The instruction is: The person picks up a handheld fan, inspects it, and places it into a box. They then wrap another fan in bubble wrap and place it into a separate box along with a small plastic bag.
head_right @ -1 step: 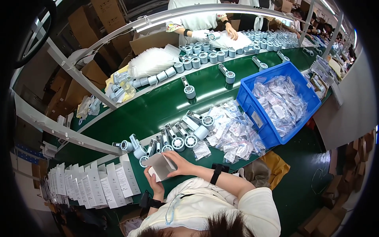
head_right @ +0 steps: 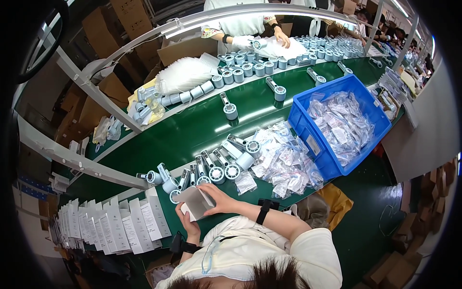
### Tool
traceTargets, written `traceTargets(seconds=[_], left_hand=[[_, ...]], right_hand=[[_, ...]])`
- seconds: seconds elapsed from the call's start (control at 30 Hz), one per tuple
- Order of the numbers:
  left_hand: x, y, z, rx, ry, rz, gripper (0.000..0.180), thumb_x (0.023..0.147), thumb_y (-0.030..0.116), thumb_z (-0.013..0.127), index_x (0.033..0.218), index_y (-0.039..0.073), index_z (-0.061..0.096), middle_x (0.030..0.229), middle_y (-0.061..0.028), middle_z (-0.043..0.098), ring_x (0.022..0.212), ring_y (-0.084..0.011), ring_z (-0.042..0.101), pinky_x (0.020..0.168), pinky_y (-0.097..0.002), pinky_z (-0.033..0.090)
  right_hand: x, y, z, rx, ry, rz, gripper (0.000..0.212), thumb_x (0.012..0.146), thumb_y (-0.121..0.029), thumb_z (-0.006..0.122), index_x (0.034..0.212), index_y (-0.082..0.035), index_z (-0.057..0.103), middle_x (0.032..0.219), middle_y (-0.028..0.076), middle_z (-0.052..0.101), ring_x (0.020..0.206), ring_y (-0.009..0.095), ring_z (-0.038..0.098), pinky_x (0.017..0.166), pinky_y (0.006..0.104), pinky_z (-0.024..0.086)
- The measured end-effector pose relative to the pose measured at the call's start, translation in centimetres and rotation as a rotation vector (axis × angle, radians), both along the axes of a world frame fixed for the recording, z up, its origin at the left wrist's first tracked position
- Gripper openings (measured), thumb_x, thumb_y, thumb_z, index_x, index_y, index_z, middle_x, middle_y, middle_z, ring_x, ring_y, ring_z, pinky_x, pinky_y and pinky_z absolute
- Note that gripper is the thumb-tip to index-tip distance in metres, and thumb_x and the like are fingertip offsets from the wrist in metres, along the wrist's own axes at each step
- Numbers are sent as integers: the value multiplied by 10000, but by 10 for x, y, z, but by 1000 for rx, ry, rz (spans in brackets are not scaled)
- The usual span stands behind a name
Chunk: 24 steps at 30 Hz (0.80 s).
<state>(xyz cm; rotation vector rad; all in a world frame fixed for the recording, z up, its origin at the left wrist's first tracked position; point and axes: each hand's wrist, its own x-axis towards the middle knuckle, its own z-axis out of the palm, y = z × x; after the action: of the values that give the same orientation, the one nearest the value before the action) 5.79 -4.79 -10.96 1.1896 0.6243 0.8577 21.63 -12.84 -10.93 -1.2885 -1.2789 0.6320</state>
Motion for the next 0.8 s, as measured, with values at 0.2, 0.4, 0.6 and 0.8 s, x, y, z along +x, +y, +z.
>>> traceTargets(seconds=[0.2, 0.4, 0.6, 0.8], left_hand=[[4, 0, -16, 92, 43, 45, 489, 799, 350, 431, 1165, 30, 371, 1129, -92, 414, 1049, -199, 417, 915, -326, 315], [4, -1, -19, 117, 74, 40, 510, 799, 384, 405, 1168, 33, 369, 1130, -88, 412, 1057, -199, 413, 917, -325, 316], [-3, 1, -20, 129, 145, 27, 519, 800, 397, 400, 1166, 30, 367, 1111, -89, 416, 1032, -191, 417, 906, -317, 311], [-5, 1, -19, 142, 179, 34, 521, 802, 403, 395, 1160, 24, 368, 1097, -92, 419, 1017, -188, 415, 899, -315, 304]], right_hand=[[-1, 0, -1, 9, 33, 3, 878, 586, -297, 764, 1298, -63, 307, 1247, 153, 340, 1179, 314, 321, 980, 380, 281], [-1, -2, -1, 0, 41, 16, 899, 588, -313, 762, 1313, -65, 290, 1260, 155, 329, 1188, 315, 310, 985, 380, 274], [16, -7, 9, 24, 67, 159, 885, 614, -324, 748, 1322, -62, 286, 1298, 156, 314, 1198, 311, 302, 989, 377, 270], [122, 32, 42, -168, -139, -408, 710, 661, -260, 719, 1258, -81, 378, 1257, 137, 372, 1194, 304, 312, 957, 402, 322]])
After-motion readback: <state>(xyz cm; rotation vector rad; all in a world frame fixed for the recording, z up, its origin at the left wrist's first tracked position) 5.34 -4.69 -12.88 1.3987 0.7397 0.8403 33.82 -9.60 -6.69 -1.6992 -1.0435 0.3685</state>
